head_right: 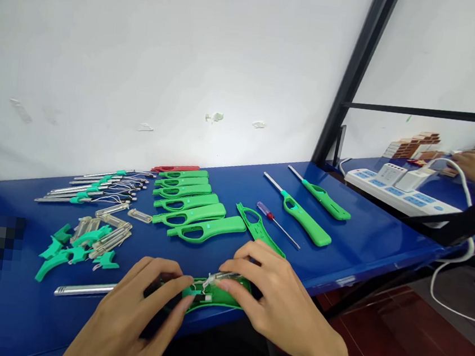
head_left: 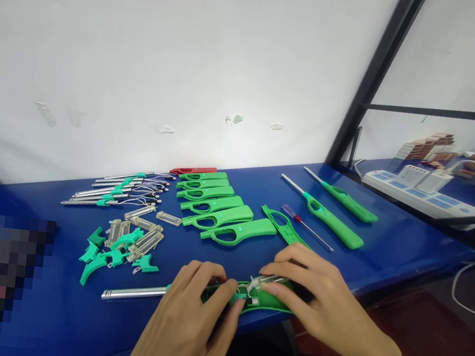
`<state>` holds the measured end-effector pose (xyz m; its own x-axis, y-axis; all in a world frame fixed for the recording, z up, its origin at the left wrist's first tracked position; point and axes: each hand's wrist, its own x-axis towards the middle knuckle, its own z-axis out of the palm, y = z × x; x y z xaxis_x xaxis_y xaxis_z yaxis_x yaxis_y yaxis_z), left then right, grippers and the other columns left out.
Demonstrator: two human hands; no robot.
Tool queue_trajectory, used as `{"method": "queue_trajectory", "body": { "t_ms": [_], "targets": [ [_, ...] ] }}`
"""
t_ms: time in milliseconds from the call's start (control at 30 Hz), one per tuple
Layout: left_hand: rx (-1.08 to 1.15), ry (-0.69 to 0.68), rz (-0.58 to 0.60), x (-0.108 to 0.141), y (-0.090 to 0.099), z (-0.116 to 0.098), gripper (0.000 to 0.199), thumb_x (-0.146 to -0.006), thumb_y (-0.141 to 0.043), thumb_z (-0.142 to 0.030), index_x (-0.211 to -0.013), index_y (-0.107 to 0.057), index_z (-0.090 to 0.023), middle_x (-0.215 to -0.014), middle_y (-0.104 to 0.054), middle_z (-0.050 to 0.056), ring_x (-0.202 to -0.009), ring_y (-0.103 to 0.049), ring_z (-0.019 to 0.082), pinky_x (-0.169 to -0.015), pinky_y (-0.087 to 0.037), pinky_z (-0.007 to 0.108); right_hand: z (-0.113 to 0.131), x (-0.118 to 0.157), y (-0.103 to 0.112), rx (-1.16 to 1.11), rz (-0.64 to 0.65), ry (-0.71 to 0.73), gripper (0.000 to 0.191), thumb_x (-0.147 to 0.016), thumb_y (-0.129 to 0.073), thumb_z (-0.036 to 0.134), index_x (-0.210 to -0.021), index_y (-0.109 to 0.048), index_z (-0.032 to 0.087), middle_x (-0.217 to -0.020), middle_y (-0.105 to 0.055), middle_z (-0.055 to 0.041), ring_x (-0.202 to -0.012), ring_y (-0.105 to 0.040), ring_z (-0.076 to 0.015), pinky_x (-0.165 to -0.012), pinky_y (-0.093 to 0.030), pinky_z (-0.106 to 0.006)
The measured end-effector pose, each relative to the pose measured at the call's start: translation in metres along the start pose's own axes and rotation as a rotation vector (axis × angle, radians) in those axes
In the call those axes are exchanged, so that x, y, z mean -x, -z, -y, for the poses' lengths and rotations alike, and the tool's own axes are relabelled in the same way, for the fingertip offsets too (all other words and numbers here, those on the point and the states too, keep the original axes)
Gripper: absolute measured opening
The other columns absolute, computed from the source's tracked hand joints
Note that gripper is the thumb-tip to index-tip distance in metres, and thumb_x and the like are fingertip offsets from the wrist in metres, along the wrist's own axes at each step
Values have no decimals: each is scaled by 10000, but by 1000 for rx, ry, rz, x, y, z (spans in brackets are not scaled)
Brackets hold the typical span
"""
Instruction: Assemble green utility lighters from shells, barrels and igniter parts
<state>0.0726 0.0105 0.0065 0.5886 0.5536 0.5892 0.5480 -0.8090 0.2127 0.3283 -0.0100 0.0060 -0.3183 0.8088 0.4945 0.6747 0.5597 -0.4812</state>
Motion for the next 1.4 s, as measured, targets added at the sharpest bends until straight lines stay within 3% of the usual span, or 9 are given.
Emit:
{"method": "queue_trajectory", "body": {
  "t_ms": [167, 667, 933, 1100, 1400],
  "targets": [
    [-31, -31, 22, 3, -2, 0, 199, -1044, -591, -149, -1231, -640, -197, -1094, -638, 105, -931, -616, 252, -845, -594, 441, -1, 2, 2, -40, 19, 9, 155, -1082, -638, 292, -1141, -780, 272, -1060, -732, -34, -960, -709, -180, -839, -572, -298],
    [-55, -46, 96, 2, -3, 2, 203, -1069, -515, -169, -1224, -639, -214, -1125, -666, 102, -999, -661, 286, -920, -593, 521, -2, 1, 4, -88, -37, 24, 216, -1059, -663, 242, -1206, -812, 299, -1026, -700, -34, -915, -702, -171, -797, -577, -275],
    [-59, -58, 124, 1, -1, 1, 265, -1082, -496, -182, -1314, -618, -222, -1138, -674, 95, -1001, -654, 281, -905, -582, 483, -1, 1, 5, -82, -17, 41, 227, -1076, -635, 259, -1221, -806, 296, -1025, -705, -49, -917, -695, -184, -792, -580, -303],
    [-53, -60, 99, -3, 0, 0, 228, -1073, -500, -173, -1254, -635, -206, -1100, -664, 101, -959, -651, 279, -842, -580, 458, 1, 1, 6, -96, 21, 6, 216, -1092, -606, 268, -1189, -799, 282, -1031, -695, -52, -923, -692, -182, -805, -571, -304],
    [-22, -31, 122, -2, 0, 0, 190, -1075, -490, -164, -1190, -631, -218, -1100, -642, 89, -961, -637, 268, -883, -574, 479, 1, 1, 5, -121, 32, 2, 217, -1096, -607, 266, -1210, -789, 290, -1044, -689, -32, -944, -684, -162, -827, -542, -284]
  ]
}}
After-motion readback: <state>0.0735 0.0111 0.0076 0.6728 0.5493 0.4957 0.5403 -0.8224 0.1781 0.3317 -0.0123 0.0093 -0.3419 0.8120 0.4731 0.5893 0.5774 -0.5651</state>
